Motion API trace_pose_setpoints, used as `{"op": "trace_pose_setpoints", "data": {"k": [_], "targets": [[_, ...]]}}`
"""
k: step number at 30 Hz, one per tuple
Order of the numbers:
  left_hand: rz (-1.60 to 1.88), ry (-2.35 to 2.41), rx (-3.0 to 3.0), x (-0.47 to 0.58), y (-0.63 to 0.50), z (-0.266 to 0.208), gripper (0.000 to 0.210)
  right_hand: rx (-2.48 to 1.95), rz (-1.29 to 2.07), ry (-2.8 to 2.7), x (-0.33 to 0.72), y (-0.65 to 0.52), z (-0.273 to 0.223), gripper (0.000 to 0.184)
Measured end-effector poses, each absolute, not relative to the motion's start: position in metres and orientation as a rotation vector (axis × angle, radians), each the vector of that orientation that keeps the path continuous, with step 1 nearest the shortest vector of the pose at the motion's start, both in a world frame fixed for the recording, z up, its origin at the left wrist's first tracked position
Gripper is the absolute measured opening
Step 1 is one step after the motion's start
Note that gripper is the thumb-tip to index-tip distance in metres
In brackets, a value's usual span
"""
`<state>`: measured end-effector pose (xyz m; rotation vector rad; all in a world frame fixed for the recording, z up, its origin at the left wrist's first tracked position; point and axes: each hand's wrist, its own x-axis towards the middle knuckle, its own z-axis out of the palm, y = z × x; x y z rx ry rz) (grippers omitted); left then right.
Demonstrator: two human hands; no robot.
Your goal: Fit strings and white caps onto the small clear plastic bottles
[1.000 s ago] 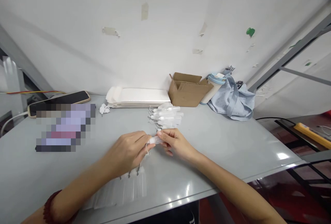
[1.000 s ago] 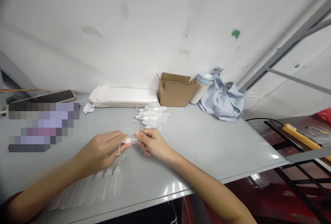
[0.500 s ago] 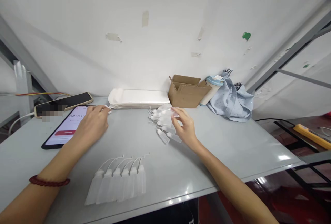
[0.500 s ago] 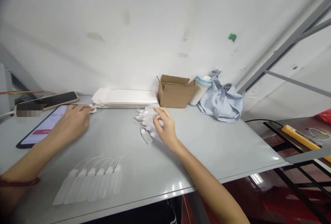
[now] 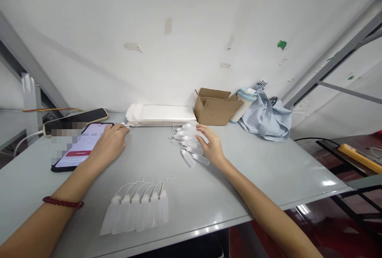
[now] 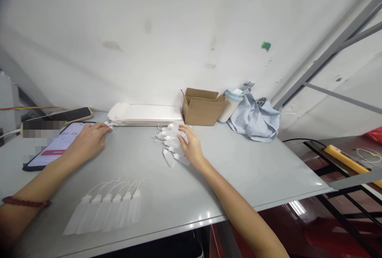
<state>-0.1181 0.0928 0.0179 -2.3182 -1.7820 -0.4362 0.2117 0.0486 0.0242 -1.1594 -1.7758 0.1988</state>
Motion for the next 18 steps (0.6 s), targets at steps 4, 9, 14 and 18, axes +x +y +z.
{"op": "trace_pose_setpoints", "data": {"k": [4,9,14,18], "targets": [[-0.440,-1.807,-2.321,-0.119,0.095,0.015,0.038,-1.127,0.122,-1.858,0.213,0.050,0.020,0.027],[-0.416,-1.795,-2.378,-0.121,0.096,0.016,0.040,-1.086,0.038,-1.872,0.214,0.053,0.015,0.032],[-0.384,-1.736,-2.462,-0.121,0.096,0.017,0.042,-1.037,-0.059,-1.838,0.208,0.041,0.030,0.026],[-0.400,-1.684,-2.523,-0.117,0.097,0.013,0.045,-1.049,0.233,-1.893,0.193,0.014,0.055,0.015]]}}
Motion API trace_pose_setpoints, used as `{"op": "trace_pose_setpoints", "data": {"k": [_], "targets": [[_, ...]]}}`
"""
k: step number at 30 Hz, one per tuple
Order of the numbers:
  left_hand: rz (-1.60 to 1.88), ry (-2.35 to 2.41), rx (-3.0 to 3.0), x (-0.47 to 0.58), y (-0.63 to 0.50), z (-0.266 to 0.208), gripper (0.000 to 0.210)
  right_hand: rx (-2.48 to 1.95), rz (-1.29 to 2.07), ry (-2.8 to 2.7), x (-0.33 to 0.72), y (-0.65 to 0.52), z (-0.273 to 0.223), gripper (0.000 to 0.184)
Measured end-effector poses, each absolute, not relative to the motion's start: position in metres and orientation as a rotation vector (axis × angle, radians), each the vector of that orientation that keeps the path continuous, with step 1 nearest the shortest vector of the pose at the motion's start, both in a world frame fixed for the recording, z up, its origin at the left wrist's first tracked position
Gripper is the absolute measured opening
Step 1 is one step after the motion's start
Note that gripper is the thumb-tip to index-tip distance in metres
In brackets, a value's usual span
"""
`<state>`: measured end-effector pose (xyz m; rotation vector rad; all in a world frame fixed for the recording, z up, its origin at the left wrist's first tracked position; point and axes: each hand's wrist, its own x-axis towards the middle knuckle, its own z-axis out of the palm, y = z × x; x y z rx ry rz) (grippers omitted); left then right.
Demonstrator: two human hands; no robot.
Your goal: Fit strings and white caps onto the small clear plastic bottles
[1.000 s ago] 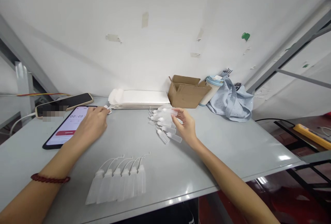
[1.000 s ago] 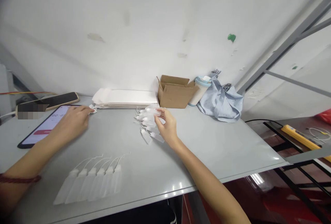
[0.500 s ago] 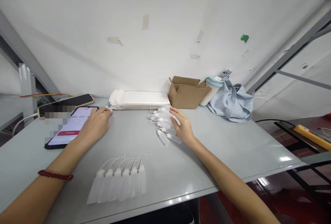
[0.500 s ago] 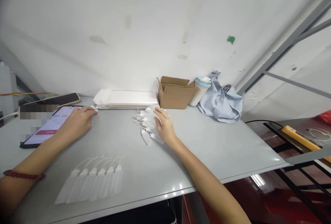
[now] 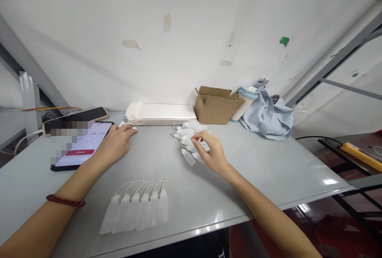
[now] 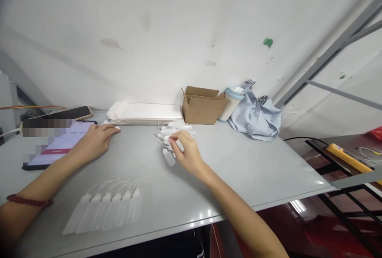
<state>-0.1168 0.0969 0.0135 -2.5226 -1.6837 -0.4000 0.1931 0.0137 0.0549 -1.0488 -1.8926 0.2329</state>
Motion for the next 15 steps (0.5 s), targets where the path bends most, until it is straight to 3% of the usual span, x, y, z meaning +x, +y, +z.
{"op": "trace_pose_setpoints", "data": {"k": [4,8,11,15], "targets": [[-0.467,-1.614,-2.607,-0.109,0.093,0.013,0.044,-1.019,0.921,-2.152,0.178,-0.014,0.069,0.016],[-0.556,-1.567,-2.681,-0.099,0.087,0.014,0.037,-0.838,1.310,-2.449,0.169,-0.028,0.066,0.039],[-0.614,-1.549,-2.716,-0.094,0.084,0.014,0.030,-0.873,1.313,-2.468,0.163,-0.034,0.061,0.048],[-0.679,-1.538,-2.754,-0.089,0.084,0.014,0.026,-1.034,1.068,-2.453,0.154,-0.040,0.054,0.055]]}}
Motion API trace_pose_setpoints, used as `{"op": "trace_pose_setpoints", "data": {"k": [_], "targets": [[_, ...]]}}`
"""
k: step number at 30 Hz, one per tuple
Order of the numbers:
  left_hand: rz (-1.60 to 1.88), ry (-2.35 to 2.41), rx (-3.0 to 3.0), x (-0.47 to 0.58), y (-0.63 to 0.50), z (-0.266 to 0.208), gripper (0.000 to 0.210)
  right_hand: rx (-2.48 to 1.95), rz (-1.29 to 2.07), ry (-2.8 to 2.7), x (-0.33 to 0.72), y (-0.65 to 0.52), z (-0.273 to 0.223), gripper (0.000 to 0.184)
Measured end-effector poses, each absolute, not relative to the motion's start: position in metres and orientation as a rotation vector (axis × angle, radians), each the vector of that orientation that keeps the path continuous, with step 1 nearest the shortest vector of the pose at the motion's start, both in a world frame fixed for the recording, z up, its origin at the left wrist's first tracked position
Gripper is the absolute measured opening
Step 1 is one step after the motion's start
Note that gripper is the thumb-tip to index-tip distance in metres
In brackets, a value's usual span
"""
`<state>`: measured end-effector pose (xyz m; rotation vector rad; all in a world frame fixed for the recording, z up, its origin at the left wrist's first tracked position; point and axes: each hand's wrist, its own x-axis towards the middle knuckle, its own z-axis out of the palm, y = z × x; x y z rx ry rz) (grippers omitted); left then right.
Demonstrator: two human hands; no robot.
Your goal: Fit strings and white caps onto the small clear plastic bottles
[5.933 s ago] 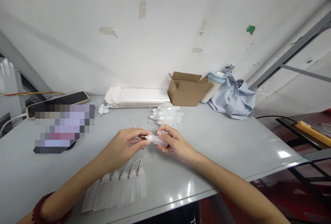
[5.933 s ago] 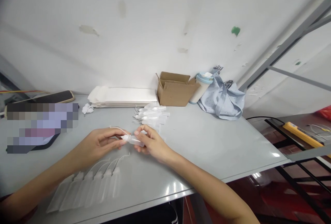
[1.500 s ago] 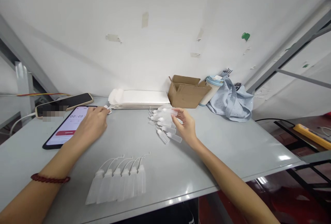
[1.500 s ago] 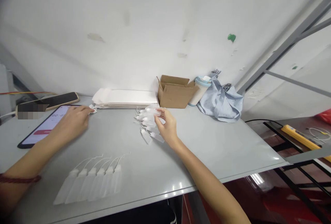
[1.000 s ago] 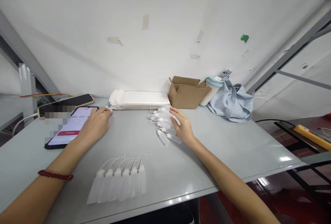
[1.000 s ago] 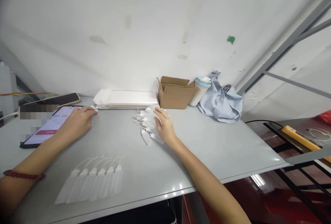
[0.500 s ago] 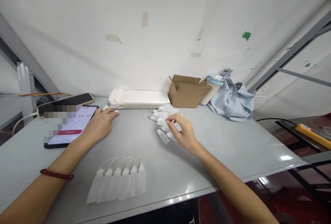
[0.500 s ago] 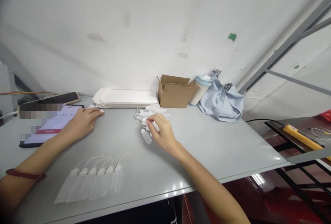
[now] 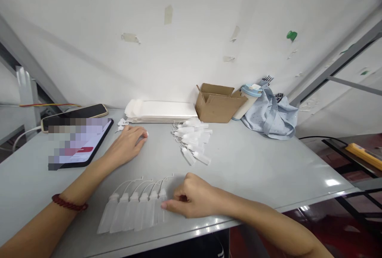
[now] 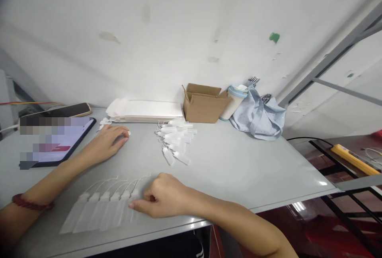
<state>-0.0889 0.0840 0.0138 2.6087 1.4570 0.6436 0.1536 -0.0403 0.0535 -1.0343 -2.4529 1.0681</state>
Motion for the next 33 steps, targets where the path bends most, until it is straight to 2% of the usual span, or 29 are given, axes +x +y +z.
{"op": "trace_pose_setpoints", "data": {"k": [7,16,20,26,33], "targets": [[0.713,1.431,2.529,-0.077,0.086,0.011,0.026,-1.338,0.913,-2.515,0.141,-0.045,0.047,0.052],[0.780,1.517,2.291,-0.066,0.073,0.026,0.023,-1.641,0.970,-2.438,0.143,-0.041,0.054,0.040],[0.780,1.424,2.041,-0.059,0.060,0.039,0.028,-1.637,0.908,-2.442,0.149,-0.036,0.052,0.032],[0.421,1.196,1.741,-0.050,0.040,0.063,0.027,-1.578,0.709,-2.323,0.158,-0.024,0.046,0.026],[0.409,1.070,1.540,-0.045,0.032,0.069,0.025,-1.438,0.574,-2.177,0.165,-0.016,0.033,0.022]]}}
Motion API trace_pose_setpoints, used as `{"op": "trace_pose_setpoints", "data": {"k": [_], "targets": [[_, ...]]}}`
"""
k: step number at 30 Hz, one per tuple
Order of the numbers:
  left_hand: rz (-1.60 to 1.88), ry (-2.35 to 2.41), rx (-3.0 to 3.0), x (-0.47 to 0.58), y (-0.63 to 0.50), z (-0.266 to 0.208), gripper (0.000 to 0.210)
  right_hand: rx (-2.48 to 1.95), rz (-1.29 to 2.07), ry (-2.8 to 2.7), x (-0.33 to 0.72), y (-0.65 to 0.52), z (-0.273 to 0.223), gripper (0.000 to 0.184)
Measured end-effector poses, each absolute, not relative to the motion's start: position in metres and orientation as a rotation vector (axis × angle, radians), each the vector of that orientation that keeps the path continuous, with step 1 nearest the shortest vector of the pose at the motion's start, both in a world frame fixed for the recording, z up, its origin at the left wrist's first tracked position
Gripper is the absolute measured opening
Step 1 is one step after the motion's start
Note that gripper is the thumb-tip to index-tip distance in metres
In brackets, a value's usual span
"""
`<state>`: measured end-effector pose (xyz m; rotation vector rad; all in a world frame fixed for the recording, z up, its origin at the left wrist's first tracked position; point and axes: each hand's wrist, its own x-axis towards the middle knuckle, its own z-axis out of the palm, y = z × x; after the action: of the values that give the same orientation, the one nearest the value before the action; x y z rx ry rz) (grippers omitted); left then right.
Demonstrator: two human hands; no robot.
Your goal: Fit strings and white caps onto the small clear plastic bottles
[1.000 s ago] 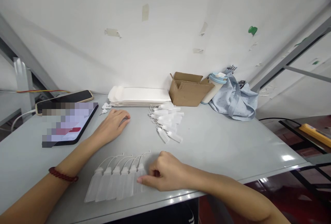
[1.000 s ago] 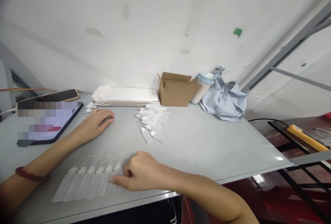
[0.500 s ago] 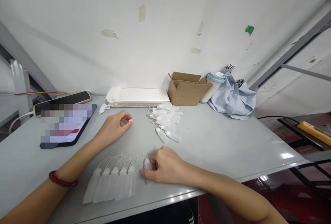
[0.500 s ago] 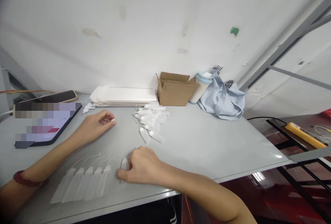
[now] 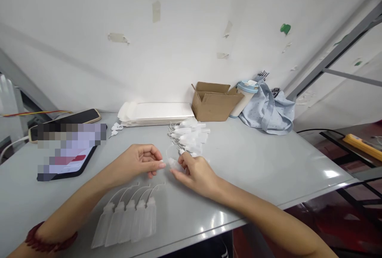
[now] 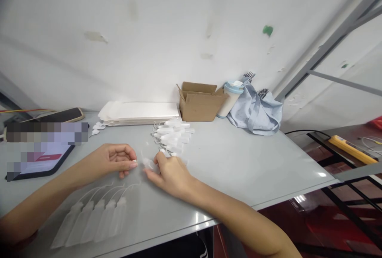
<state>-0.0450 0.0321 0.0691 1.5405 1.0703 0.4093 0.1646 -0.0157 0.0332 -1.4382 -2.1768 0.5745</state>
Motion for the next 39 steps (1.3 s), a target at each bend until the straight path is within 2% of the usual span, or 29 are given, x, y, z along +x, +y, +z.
{"op": "trace_pose_setpoints", "data": {"k": [9,17,29,33,39], "targets": [[0.464,1.078,1.477,-0.038,0.029,0.067,0.018,-1.365,0.465,-2.188,0.167,-0.013,0.030,0.022],[0.497,1.157,1.338,-0.040,0.027,0.062,0.021,-1.351,0.447,-2.127,0.168,-0.009,0.027,0.019],[0.515,1.181,1.334,-0.032,0.018,0.061,0.021,-1.088,0.352,-2.147,0.168,-0.011,0.012,0.019],[0.631,1.122,1.389,-0.030,0.017,0.060,0.026,-1.151,0.545,-2.070,0.167,-0.013,0.018,0.024],[0.797,1.099,1.569,-0.027,0.015,0.059,0.029,-1.143,1.312,-1.542,0.161,-0.008,0.035,0.042]]}}
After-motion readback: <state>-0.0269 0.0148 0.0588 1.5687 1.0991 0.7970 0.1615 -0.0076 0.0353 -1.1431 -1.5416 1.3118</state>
